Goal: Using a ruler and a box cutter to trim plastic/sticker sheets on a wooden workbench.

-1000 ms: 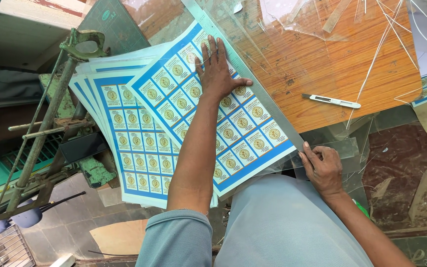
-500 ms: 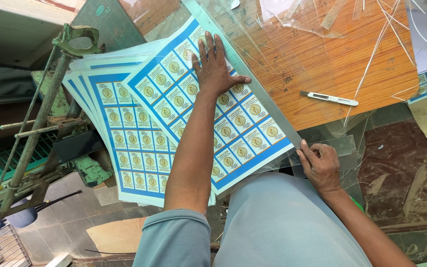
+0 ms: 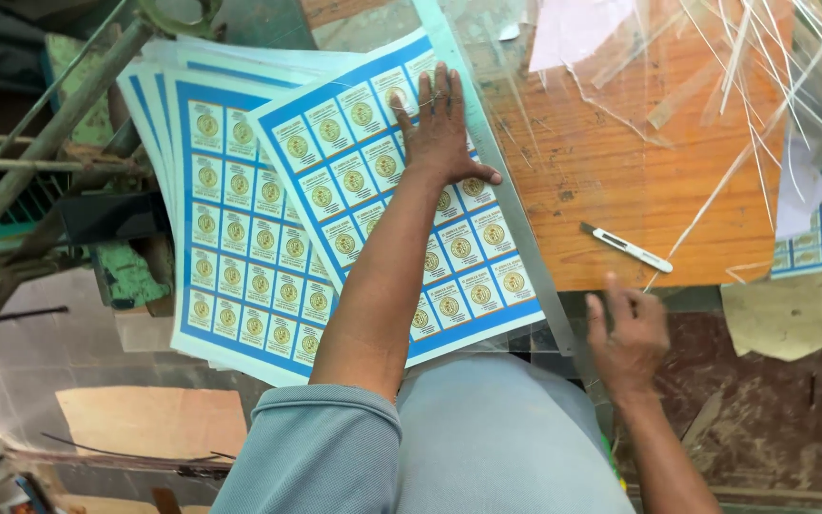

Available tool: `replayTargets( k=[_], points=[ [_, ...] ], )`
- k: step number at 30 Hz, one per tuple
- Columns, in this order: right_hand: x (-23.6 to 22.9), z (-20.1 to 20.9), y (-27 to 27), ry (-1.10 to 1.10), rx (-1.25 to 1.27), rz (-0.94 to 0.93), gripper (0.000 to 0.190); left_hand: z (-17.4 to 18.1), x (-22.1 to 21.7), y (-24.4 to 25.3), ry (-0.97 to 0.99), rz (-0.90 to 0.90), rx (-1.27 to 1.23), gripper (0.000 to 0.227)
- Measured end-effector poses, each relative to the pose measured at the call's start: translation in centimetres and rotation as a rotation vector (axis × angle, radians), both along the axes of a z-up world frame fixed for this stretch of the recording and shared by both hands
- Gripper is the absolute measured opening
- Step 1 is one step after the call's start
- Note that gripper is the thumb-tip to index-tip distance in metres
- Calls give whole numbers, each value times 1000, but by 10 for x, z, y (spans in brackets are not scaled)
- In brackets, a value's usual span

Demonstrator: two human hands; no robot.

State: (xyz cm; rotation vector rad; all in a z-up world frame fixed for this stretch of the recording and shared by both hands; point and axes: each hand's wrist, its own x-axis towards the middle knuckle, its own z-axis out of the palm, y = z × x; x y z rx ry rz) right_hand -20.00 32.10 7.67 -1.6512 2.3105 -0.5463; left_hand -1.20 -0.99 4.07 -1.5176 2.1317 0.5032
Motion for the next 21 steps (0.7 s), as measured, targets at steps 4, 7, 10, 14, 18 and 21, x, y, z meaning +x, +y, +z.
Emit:
replayTargets(
  k=[4,7,10,14,18,21],
  points=[
    [-44,-18,-32,336,-33,62,51,-3,2,-3,9,-21,33,179],
    [-51,-21,-47,375,61,119,33,-3,5,-2,45,-13,39,179],
    [-62,-28,-49,345,132,128,23,1,8,-1,79,-2,52,180],
    [-63,-17,-73,220,142,66,19,-19,14,1,153,10,25,180],
    [-53,-19,-117,-25,183,-41,19,-20,18,-1,200,12,12,180],
    [-53,-37,-127,-63,77,13,24,-14,15,0,212,18,30,179]
  ],
)
